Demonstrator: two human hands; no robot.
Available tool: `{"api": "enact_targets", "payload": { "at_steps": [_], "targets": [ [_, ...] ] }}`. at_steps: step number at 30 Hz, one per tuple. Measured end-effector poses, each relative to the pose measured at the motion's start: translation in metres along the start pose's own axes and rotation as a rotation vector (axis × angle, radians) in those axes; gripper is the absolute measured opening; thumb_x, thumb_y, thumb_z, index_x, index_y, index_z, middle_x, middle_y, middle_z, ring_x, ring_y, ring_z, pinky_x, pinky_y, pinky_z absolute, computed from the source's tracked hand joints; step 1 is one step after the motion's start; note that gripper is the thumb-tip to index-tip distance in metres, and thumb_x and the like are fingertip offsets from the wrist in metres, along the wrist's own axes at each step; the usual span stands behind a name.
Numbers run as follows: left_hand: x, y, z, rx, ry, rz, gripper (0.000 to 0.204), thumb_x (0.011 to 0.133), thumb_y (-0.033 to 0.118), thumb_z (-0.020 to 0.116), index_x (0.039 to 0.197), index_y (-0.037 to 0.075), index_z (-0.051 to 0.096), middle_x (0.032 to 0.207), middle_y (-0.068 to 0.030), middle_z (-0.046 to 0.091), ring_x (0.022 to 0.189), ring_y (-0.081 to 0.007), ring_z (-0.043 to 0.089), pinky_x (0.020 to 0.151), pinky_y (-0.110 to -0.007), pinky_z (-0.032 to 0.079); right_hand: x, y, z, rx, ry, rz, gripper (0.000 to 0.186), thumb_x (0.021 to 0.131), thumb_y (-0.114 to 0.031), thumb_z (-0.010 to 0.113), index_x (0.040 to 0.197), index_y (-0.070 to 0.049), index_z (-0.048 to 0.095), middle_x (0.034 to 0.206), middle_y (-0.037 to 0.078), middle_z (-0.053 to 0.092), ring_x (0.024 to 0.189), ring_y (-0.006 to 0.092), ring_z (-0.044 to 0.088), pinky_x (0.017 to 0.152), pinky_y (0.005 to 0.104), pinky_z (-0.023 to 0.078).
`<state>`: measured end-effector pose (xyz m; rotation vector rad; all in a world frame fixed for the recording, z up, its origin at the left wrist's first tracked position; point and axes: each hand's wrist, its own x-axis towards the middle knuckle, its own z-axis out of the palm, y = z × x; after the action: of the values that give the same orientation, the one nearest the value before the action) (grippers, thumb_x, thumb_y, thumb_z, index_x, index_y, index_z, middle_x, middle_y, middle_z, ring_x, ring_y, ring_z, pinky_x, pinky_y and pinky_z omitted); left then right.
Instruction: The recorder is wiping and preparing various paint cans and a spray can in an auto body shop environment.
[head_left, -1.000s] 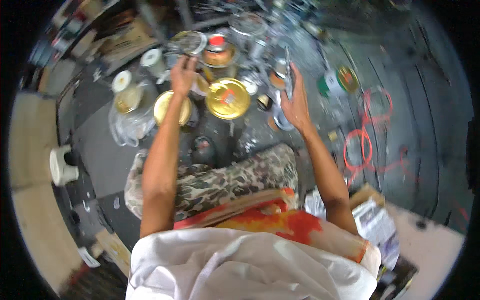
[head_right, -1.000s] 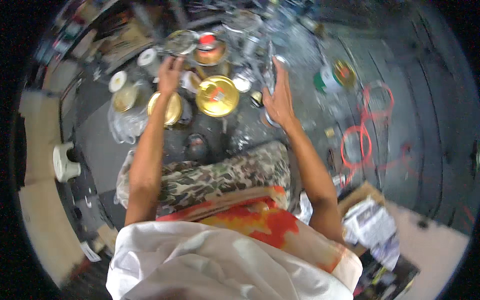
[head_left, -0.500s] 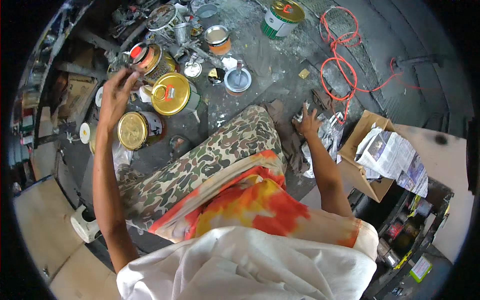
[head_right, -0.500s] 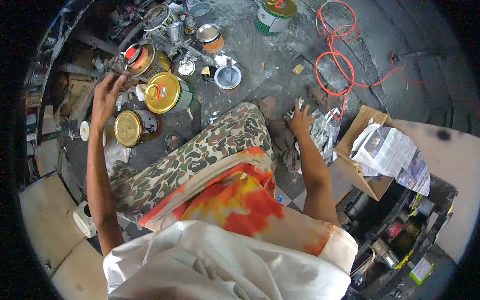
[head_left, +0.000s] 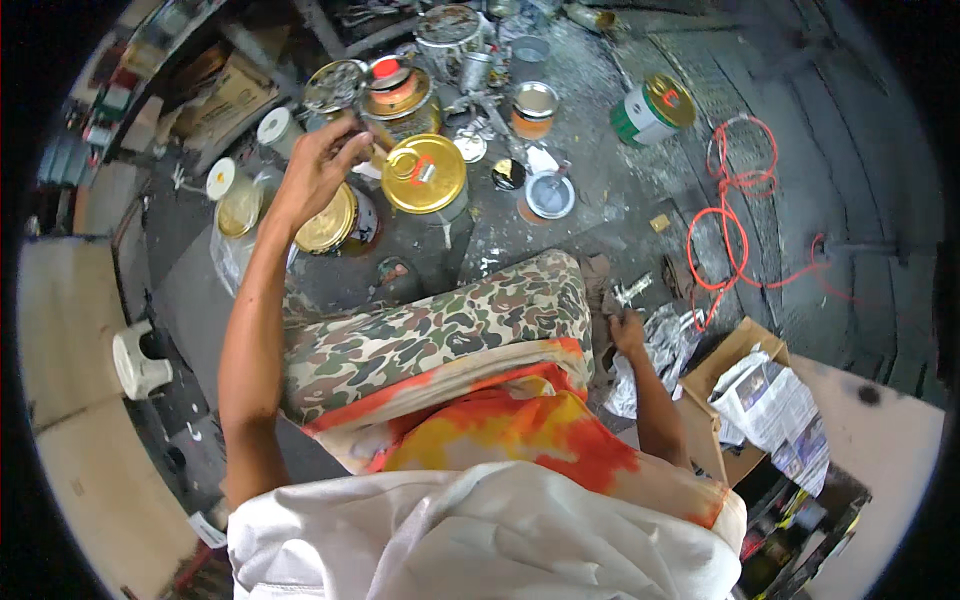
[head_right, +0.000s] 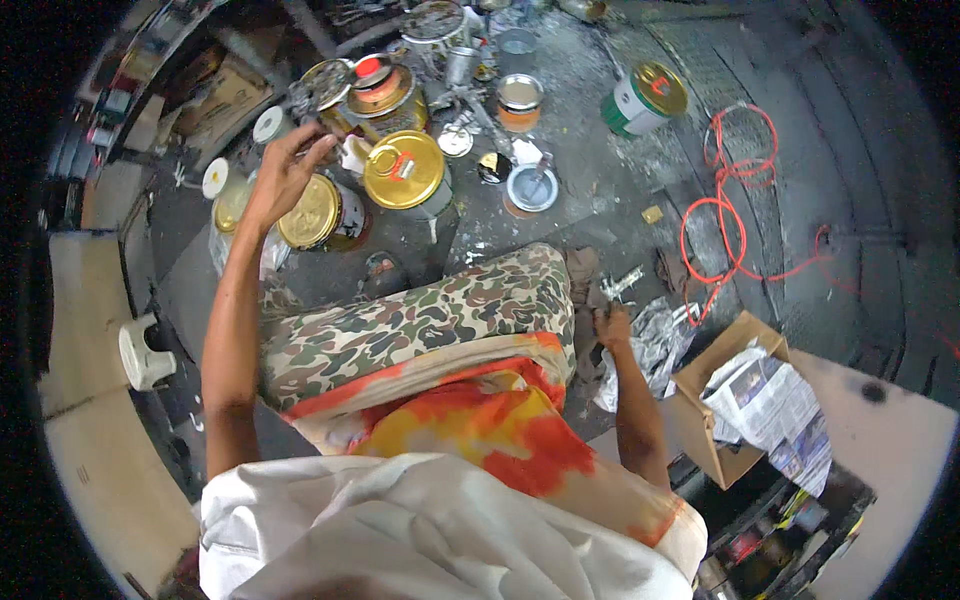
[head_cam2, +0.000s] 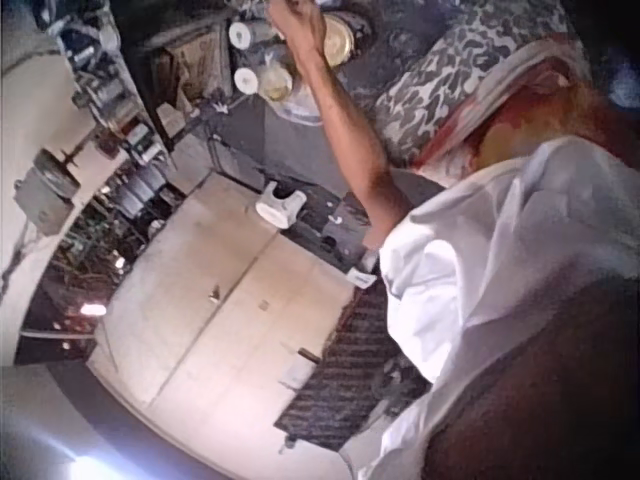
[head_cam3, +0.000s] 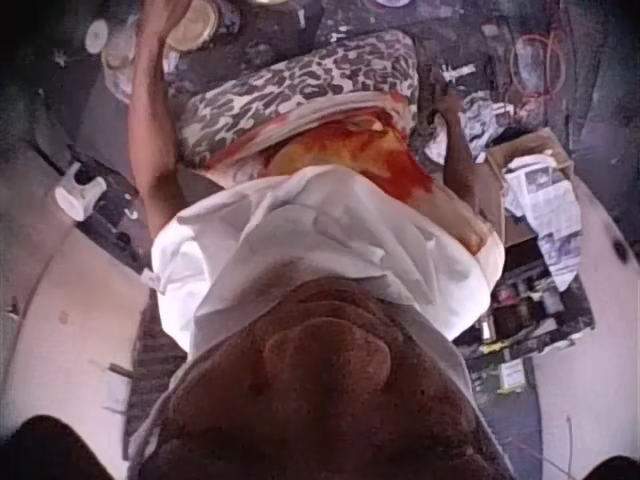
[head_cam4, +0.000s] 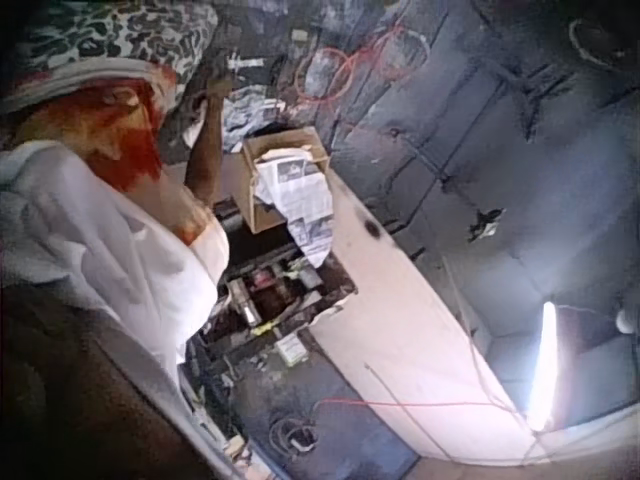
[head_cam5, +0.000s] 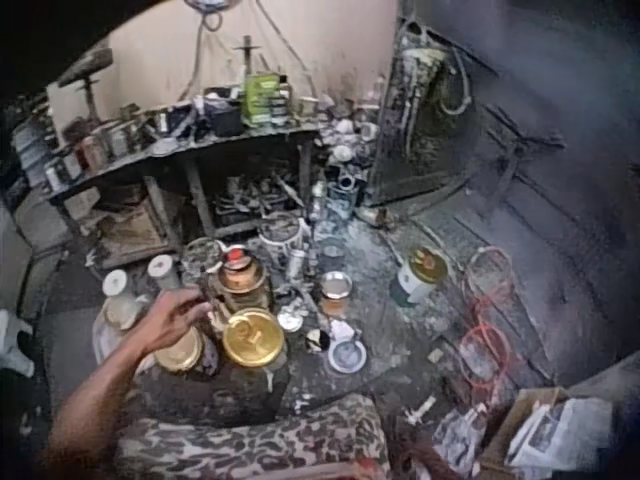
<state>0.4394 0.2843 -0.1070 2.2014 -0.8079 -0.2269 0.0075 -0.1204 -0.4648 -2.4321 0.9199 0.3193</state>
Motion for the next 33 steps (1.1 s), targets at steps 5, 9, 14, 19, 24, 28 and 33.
{"api": "enact_targets", "payload": {
  "at_steps": [5, 9, 14, 19, 24, 28, 33],
  "targets": [
    [-0.001, -0.015, -0.020, -0.033, 0.108, 0.044, 0.023, 0.099, 0.018, 0.059, 0.104, -0.003, 0.064, 0.085, -0.0105, 0.068, 0.081, -0.0148, 0.065, 0.073, -0.031, 0.050, 0.005, -0.102, -0.096, 0.110, 0.273, -0.472, 0.031, 0.088, -0.021, 0.064, 0.109, 0.002, 0.059, 0.109, 0.026, 0.058, 0.098, 0.0453, 0.059, 0.087, 0.0448, 0.048],
    [0.000, -0.025, -0.028, -0.134, 0.176, 0.010, 0.023, 0.100, 0.019, 0.058, 0.104, -0.003, 0.065, 0.083, -0.0095, 0.069, 0.079, -0.0129, 0.064, 0.073, -0.030, 0.050, -0.006, -0.170, -0.122, 0.328, 0.093, -0.325, 0.023, 0.089, -0.017, 0.062, 0.101, 0.003, 0.060, 0.088, 0.017, 0.064, 0.087, 0.0306, 0.062, 0.082, 0.0365, 0.048],
    [-0.007, -0.046, -0.037, -0.018, 0.185, -0.109, 0.025, 0.100, 0.021, 0.060, 0.106, -0.003, 0.066, 0.092, -0.0070, 0.069, 0.084, -0.0121, 0.064, 0.078, -0.029, 0.051, -0.013, -0.268, -0.225, 0.749, 0.102, -0.401, 0.014, 0.089, -0.011, 0.056, 0.094, 0.001, 0.057, 0.088, 0.003, 0.056, 0.084, 0.0102, 0.050, 0.075, 0.0264, 0.043],
    [-0.013, -0.044, -0.049, -0.013, 0.275, -0.104, 0.024, 0.100, 0.020, 0.060, 0.107, -0.001, 0.067, 0.093, -0.0043, 0.068, 0.084, -0.0115, 0.063, 0.078, -0.028, 0.051, -0.003, -0.393, -0.230, 0.815, -0.067, -0.771, 0.025, 0.085, -0.015, 0.072, 0.099, -0.001, 0.056, 0.091, 0.002, 0.057, 0.089, 0.0116, 0.052, 0.079, 0.0307, 0.046],
    [0.007, -0.031, -0.041, -0.057, 0.302, -0.021, 0.022, 0.098, 0.016, 0.061, 0.105, -0.004, 0.065, 0.091, -0.0133, 0.072, 0.081, -0.0159, 0.067, 0.073, -0.033, 0.051, 0.076, -0.509, -0.119, 0.522, 0.072, -0.782, 0.037, 0.085, -0.028, 0.075, 0.106, -0.004, 0.057, 0.110, 0.015, 0.056, 0.092, 0.0273, 0.062, 0.075, 0.0413, 0.052],
    [-0.002, -0.043, -0.042, 0.074, 0.233, -0.138, 0.026, 0.101, 0.021, 0.058, 0.108, -0.003, 0.066, 0.095, -0.0066, 0.070, 0.088, -0.0127, 0.064, 0.082, -0.029, 0.052, 0.116, -0.529, 0.006, -0.020, 0.180, -0.762, 0.058, 0.081, -0.036, 0.077, 0.128, -0.010, 0.056, 0.125, 0.017, 0.045, 0.106, 0.0376, 0.057, 0.083, 0.0492, 0.051],
    [0.002, -0.066, -0.026, -0.164, 0.165, -0.213, 0.025, 0.102, 0.020, 0.057, 0.110, -0.003, 0.065, 0.100, -0.0075, 0.070, 0.093, -0.0139, 0.065, 0.084, -0.029, 0.052, 0.104, -0.506, -0.012, 0.102, 0.283, -0.770, 0.062, 0.083, -0.038, 0.075, 0.134, -0.010, 0.053, 0.126, 0.017, 0.044, 0.111, 0.0379, 0.053, 0.091, 0.0520, 0.045]
  ]
}}
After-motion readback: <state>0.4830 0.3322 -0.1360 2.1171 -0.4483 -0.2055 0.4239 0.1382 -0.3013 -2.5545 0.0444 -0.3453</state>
